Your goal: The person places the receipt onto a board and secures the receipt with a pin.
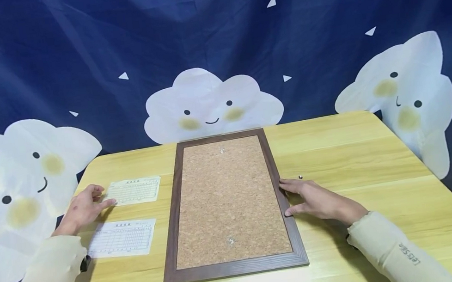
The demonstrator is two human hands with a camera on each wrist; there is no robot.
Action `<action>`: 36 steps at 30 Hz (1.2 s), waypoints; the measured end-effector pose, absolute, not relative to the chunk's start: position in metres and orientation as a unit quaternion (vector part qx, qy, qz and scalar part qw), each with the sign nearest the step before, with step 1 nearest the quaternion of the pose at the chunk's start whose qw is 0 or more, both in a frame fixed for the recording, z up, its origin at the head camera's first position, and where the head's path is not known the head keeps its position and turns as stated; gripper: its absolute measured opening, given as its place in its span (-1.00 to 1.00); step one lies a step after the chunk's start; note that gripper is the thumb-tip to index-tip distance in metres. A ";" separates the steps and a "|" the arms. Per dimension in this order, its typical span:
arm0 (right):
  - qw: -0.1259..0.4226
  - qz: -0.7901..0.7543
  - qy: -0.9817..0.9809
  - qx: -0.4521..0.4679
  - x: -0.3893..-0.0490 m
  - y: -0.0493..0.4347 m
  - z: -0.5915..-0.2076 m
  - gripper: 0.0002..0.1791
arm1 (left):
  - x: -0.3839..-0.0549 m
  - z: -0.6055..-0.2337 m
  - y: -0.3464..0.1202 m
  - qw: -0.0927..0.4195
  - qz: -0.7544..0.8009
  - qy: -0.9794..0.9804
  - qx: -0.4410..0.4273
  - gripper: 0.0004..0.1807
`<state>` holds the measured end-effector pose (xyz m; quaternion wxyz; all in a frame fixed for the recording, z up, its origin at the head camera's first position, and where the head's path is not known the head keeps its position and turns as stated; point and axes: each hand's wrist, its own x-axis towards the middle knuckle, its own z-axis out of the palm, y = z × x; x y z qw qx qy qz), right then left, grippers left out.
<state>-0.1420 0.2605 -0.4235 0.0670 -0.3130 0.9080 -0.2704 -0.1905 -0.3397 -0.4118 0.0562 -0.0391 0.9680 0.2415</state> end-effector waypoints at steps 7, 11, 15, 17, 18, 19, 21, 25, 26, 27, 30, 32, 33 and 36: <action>0.070 -0.270 0.907 -0.317 -0.142 0.261 -0.424 -0.18 | -0.192 -0.416 -0.338 0.057 0.241 0.967 -0.061 -0.40; 0.077 -0.274 0.906 -0.315 -0.142 0.261 -0.423 -0.18 | -0.193 -0.419 -0.338 0.059 0.249 0.963 -0.090 -0.39; 0.080 -0.278 0.905 -0.311 -0.141 0.261 -0.423 -0.18 | -0.195 -0.419 -0.339 0.059 0.266 0.955 -0.120 -0.42; 0.081 -0.279 0.906 -0.309 -0.141 0.260 -0.424 -0.18 | -0.195 -0.419 -0.340 0.057 0.273 0.951 -0.132 -0.43; 0.080 -0.279 0.906 -0.309 -0.141 0.260 -0.424 -0.18 | -0.195 -0.419 -0.340 0.056 0.277 0.950 -0.136 -0.44; 0.079 -0.279 0.906 -0.309 -0.141 0.260 -0.424 -0.18 | -0.194 -0.418 -0.341 0.054 0.280 0.948 -0.139 -0.44; 0.079 -0.277 0.906 -0.310 -0.141 0.260 -0.424 -0.18 | -0.194 -0.419 -0.342 0.055 0.284 0.946 -0.145 -0.44; 0.081 -0.277 0.905 -0.313 -0.141 0.260 -0.425 -0.18 | -0.193 -0.421 -0.345 0.056 0.297 0.940 -0.162 -0.42; 0.083 -0.277 0.905 -0.313 -0.141 0.260 -0.424 -0.18 | -0.193 -0.421 -0.346 0.056 0.300 0.938 -0.166 -0.41; 0.084 -0.277 0.904 -0.314 -0.142 0.260 -0.424 -0.18 | -0.192 -0.421 -0.346 0.054 0.303 0.936 -0.170 -0.41; 0.085 -0.276 0.904 -0.315 -0.142 0.260 -0.424 -0.18 | -0.192 -0.421 -0.345 0.043 0.316 0.931 -0.180 -0.44; 0.087 -0.275 0.905 -0.314 -0.142 0.260 -0.424 -0.18 | -0.192 -0.421 -0.345 0.032 0.324 0.927 -0.185 -0.51; 0.089 -0.275 0.905 -0.313 -0.142 0.260 -0.423 -0.18 | -0.192 -0.422 -0.344 0.026 0.327 0.926 -0.185 -0.55; 0.093 -0.272 0.906 -0.310 -0.141 0.261 -0.423 -0.17 | -0.191 -0.422 -0.345 0.010 0.333 0.926 -0.176 -0.68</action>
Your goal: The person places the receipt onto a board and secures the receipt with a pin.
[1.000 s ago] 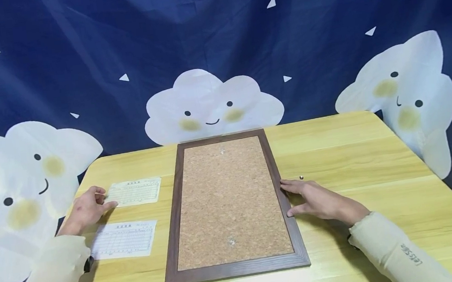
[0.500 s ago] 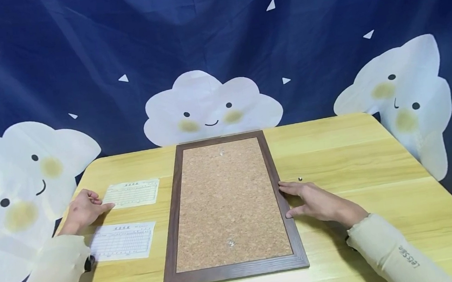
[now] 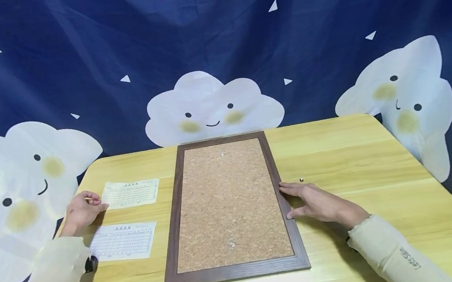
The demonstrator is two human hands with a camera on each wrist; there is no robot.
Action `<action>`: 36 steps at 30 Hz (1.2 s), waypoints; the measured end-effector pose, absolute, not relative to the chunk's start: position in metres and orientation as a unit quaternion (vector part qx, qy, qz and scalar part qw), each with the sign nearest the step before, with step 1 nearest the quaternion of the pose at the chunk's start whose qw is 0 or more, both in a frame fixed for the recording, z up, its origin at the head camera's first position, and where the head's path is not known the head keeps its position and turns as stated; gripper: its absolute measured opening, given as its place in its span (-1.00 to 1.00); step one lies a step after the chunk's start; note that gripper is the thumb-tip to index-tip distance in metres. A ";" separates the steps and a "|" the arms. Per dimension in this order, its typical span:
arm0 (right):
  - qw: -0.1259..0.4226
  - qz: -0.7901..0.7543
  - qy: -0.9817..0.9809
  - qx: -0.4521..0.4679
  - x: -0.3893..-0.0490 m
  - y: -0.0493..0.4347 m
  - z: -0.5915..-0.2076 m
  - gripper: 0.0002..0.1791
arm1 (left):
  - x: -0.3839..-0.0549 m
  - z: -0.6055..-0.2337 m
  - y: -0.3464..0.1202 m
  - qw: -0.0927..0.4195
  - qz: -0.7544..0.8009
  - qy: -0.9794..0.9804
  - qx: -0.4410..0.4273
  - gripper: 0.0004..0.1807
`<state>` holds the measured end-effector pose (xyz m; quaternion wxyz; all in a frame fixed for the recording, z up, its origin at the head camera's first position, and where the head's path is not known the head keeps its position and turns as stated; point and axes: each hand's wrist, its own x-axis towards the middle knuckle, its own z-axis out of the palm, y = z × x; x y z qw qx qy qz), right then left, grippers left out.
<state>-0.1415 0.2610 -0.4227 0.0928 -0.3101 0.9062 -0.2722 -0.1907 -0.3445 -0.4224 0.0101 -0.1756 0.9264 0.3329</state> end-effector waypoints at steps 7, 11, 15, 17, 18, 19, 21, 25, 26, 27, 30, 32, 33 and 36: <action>0.086 -0.272 0.905 -0.316 -0.142 0.261 -0.424 -0.18 | -0.188 -0.422 -0.352 -0.008 0.390 0.911 -0.133 -0.66; 0.089 -0.274 0.904 -0.315 -0.142 0.261 -0.424 -0.17 | -0.187 -0.418 -0.354 0.003 0.519 0.844 -0.135 -0.50; 0.089 -0.276 0.904 -0.313 -0.142 0.261 -0.424 -0.17 | -0.185 -0.417 -0.356 0.006 0.652 0.744 -0.145 -0.59; 0.088 -0.277 0.904 -0.313 -0.142 0.261 -0.424 -0.17 | -0.184 -0.416 -0.357 0.005 0.688 0.712 -0.141 -0.72; 0.087 -0.278 0.904 -0.313 -0.142 0.261 -0.424 -0.17 | -0.183 -0.415 -0.357 0.004 0.701 0.699 -0.141 -0.77; 0.087 -0.278 0.904 -0.314 -0.142 0.261 -0.424 -0.17 | -0.183 -0.415 -0.357 0.004 0.708 0.692 -0.139 -0.80; 0.089 -0.279 0.903 -0.314 -0.142 0.261 -0.424 -0.17 | -0.183 -0.412 -0.355 0.004 0.717 0.684 -0.135 -0.80; 0.089 -0.276 0.903 -0.317 -0.142 0.261 -0.424 -0.18 | -0.185 -0.405 -0.350 0.004 0.736 0.666 -0.117 -0.78; 0.088 -0.275 0.903 -0.317 -0.142 0.261 -0.424 -0.18 | -0.186 -0.402 -0.349 0.005 0.746 0.657 -0.109 -0.77; 0.088 -0.274 0.904 -0.317 -0.142 0.261 -0.424 -0.18 | -0.187 -0.400 -0.347 0.005 0.757 0.646 -0.101 -0.77; 0.087 -0.272 0.904 -0.318 -0.142 0.261 -0.423 -0.18 | -0.188 -0.395 -0.344 0.002 0.779 0.622 -0.079 -0.76; 0.088 -0.272 0.904 -0.317 -0.142 0.261 -0.423 -0.18 | -0.189 -0.392 -0.341 -0.001 0.793 0.606 -0.069 -0.76; 0.089 -0.272 0.904 -0.316 -0.142 0.261 -0.423 -0.17 | -0.189 -0.391 -0.340 -0.003 0.796 0.602 -0.065 -0.76; 0.092 -0.273 0.905 -0.314 -0.141 0.261 -0.422 -0.18 | -0.190 -0.388 -0.336 -0.001 0.807 0.587 -0.056 -0.75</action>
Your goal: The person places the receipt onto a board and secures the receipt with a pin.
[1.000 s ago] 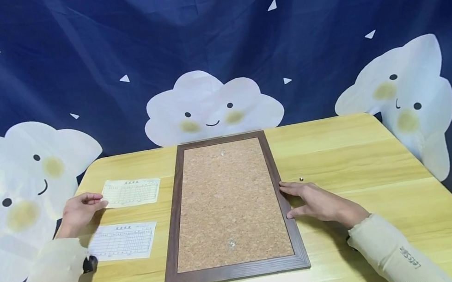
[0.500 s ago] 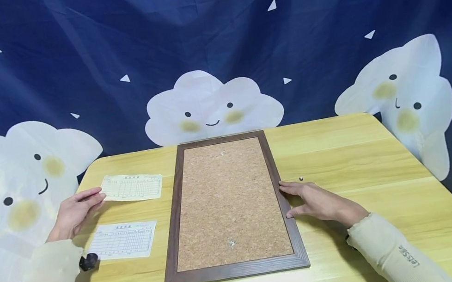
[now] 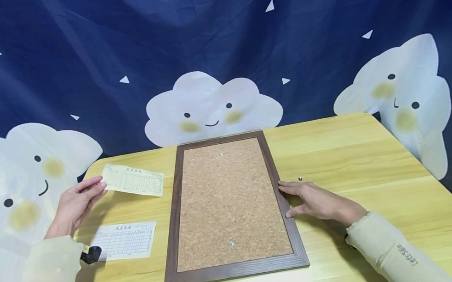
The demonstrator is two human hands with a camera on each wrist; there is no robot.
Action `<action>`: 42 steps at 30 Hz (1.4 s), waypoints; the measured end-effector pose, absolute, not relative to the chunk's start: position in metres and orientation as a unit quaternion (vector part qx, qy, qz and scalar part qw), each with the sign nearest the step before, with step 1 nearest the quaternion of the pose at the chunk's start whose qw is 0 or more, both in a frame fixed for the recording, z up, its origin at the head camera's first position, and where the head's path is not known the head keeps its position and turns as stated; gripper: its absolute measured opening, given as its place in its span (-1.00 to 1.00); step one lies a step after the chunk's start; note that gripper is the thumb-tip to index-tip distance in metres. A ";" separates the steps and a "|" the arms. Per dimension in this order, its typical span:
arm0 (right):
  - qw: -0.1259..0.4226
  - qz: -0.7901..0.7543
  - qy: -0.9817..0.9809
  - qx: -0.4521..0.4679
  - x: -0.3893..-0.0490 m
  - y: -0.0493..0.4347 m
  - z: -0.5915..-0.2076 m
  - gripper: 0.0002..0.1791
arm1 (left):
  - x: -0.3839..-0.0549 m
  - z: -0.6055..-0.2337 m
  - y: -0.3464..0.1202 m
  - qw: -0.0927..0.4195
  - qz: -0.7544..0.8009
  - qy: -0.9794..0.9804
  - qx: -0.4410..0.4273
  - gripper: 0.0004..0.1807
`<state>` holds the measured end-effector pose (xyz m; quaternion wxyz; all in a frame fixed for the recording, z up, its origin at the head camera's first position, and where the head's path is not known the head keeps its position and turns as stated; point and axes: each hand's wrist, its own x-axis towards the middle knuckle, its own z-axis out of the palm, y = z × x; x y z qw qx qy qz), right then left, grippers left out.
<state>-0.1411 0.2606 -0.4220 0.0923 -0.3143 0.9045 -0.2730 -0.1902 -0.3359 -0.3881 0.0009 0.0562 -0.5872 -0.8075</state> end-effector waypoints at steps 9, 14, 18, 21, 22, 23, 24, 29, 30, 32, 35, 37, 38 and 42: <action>0.094 -0.273 0.904 -0.315 -0.140 0.261 -0.421 -0.19 | -0.189 -0.381 -0.327 -0.003 -0.830 -0.556 0.046 -0.76; 0.093 -0.273 0.904 -0.316 -0.141 0.261 -0.422 -0.19 | -0.190 -0.377 -0.320 -0.003 -0.834 -0.550 0.036 -0.76; 0.096 -0.273 0.903 -0.316 -0.141 0.261 -0.422 -0.18 | -0.191 -0.375 -0.314 0.000 -0.833 -0.552 0.029 -0.76; 0.096 -0.273 0.903 -0.317 -0.141 0.261 -0.422 -0.18 | -0.192 -0.373 -0.310 0.000 -0.838 -0.545 0.022 -0.76; 0.095 -0.273 0.903 -0.317 -0.142 0.261 -0.422 -0.18 | -0.192 -0.373 -0.309 -0.001 -0.840 -0.542 0.019 -0.76; 0.095 -0.272 0.903 -0.317 -0.142 0.261 -0.422 -0.18 | -0.192 -0.372 -0.308 -0.002 -0.843 -0.538 0.017 -0.76; 0.095 -0.272 0.903 -0.317 -0.142 0.261 -0.422 -0.18 | -0.192 -0.371 -0.307 -0.004 -0.846 -0.533 0.014 -0.76; 0.095 -0.269 0.904 -0.317 -0.141 0.262 -0.422 -0.17 | -0.191 -0.369 -0.301 -0.007 -0.851 -0.525 0.004 -0.75; 0.094 -0.268 0.905 -0.317 -0.141 0.263 -0.422 -0.17 | -0.192 -0.368 -0.299 -0.007 -0.851 -0.526 0.001 -0.75; 0.091 -0.264 0.906 -0.319 -0.141 0.263 -0.422 -0.16 | -0.193 -0.367 -0.296 -0.005 -0.849 -0.528 -0.006 -0.73; 0.087 -0.257 0.907 -0.322 -0.142 0.263 -0.421 -0.16 | -0.194 -0.366 -0.291 -0.002 -0.848 -0.530 -0.019 -0.71; 0.087 -0.255 0.907 -0.323 -0.143 0.263 -0.419 -0.17 | -0.193 -0.365 -0.289 -0.002 -0.847 -0.531 -0.023 -0.70; 0.088 -0.254 0.907 -0.324 -0.143 0.263 -0.418 -0.17 | -0.193 -0.365 -0.288 -0.002 -0.846 -0.532 -0.024 -0.69; 0.087 -0.256 0.906 -0.326 -0.144 0.260 -0.417 -0.18 | -0.194 -0.364 -0.286 -0.006 -0.845 -0.534 -0.025 -0.67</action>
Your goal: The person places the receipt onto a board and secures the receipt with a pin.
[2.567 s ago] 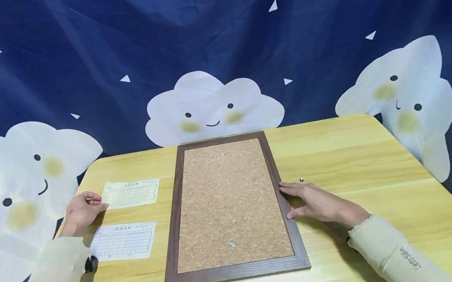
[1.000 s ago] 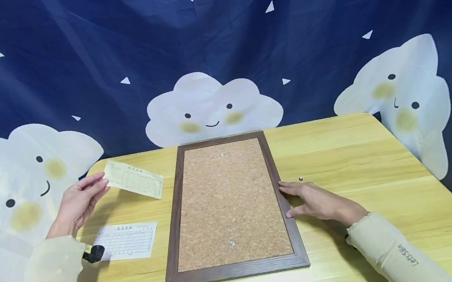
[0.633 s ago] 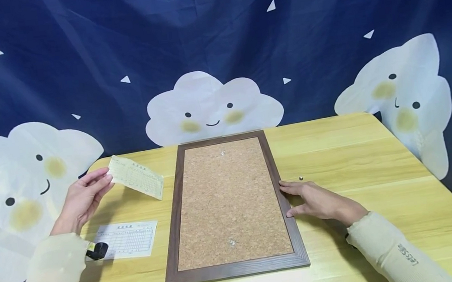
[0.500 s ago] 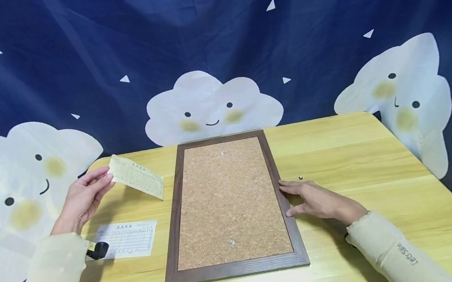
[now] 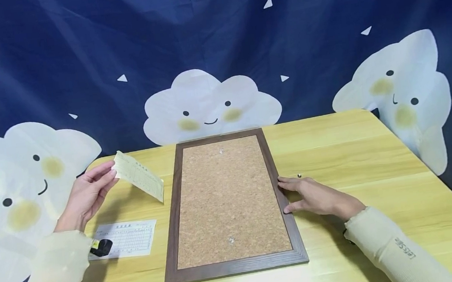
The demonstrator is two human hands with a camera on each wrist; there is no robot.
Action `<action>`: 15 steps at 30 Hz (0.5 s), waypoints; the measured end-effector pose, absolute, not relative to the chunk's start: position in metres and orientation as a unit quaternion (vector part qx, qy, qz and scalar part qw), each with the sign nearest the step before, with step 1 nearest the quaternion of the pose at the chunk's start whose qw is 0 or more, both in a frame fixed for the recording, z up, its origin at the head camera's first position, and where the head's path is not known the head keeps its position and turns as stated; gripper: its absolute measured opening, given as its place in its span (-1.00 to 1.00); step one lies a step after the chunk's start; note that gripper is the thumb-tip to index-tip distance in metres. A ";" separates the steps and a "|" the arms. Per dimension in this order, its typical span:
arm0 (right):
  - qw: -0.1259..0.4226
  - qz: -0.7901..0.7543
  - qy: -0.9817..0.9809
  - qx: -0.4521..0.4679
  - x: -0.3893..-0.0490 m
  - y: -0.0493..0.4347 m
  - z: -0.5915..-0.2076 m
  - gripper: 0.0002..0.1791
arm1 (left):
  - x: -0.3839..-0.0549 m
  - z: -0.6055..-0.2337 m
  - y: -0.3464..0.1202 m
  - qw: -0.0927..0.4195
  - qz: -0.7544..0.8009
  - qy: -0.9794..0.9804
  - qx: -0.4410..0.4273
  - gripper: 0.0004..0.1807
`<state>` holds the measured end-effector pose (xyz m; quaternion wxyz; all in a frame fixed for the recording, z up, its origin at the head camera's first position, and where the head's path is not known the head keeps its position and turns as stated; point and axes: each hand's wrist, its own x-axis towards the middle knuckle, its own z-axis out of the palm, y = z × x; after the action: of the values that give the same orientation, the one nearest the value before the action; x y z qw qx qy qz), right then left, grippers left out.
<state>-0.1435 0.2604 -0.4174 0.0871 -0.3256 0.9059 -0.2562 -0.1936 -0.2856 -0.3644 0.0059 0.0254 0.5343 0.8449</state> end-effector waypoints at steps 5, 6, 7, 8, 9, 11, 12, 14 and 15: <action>0.067 -0.257 0.904 -0.334 -0.145 0.255 -0.415 -0.20 | -0.195 -0.360 -0.279 0.001 0.847 0.530 0.033 -0.68; 0.064 -0.257 0.905 -0.334 -0.146 0.254 -0.415 -0.21 | -0.195 -0.360 -0.278 -0.001 0.848 0.529 0.034 -0.68; 0.062 -0.258 0.905 -0.333 -0.147 0.252 -0.414 -0.22 | -0.195 -0.359 -0.276 -0.002 0.849 0.528 0.035 -0.69; 0.060 -0.259 0.905 -0.332 -0.147 0.251 -0.413 -0.22 | -0.196 -0.358 -0.274 -0.003 0.849 0.527 0.037 -0.70; 0.059 -0.260 0.905 -0.331 -0.147 0.250 -0.412 -0.22 | -0.196 -0.358 -0.273 -0.003 0.851 0.523 0.038 -0.70; 0.058 -0.263 0.905 -0.331 -0.148 0.247 -0.410 -0.23 | -0.196 -0.358 -0.270 -0.004 0.854 0.518 0.042 -0.69; 0.059 -0.265 0.904 -0.329 -0.149 0.245 -0.409 -0.23 | -0.195 -0.358 -0.268 -0.006 0.855 0.517 0.042 -0.69; 0.063 -0.268 0.904 -0.328 -0.149 0.243 -0.407 -0.24 | -0.195 -0.358 -0.265 -0.006 0.855 0.517 0.044 -0.68; 0.065 -0.269 0.903 -0.328 -0.150 0.241 -0.406 -0.24 | -0.195 -0.358 -0.264 -0.005 0.856 0.514 0.046 -0.68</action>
<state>-0.1499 0.2414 -0.4058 0.0652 -0.3278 0.9034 -0.2685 -0.1951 -0.2638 -0.3580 -0.0053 0.0456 0.5142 0.8564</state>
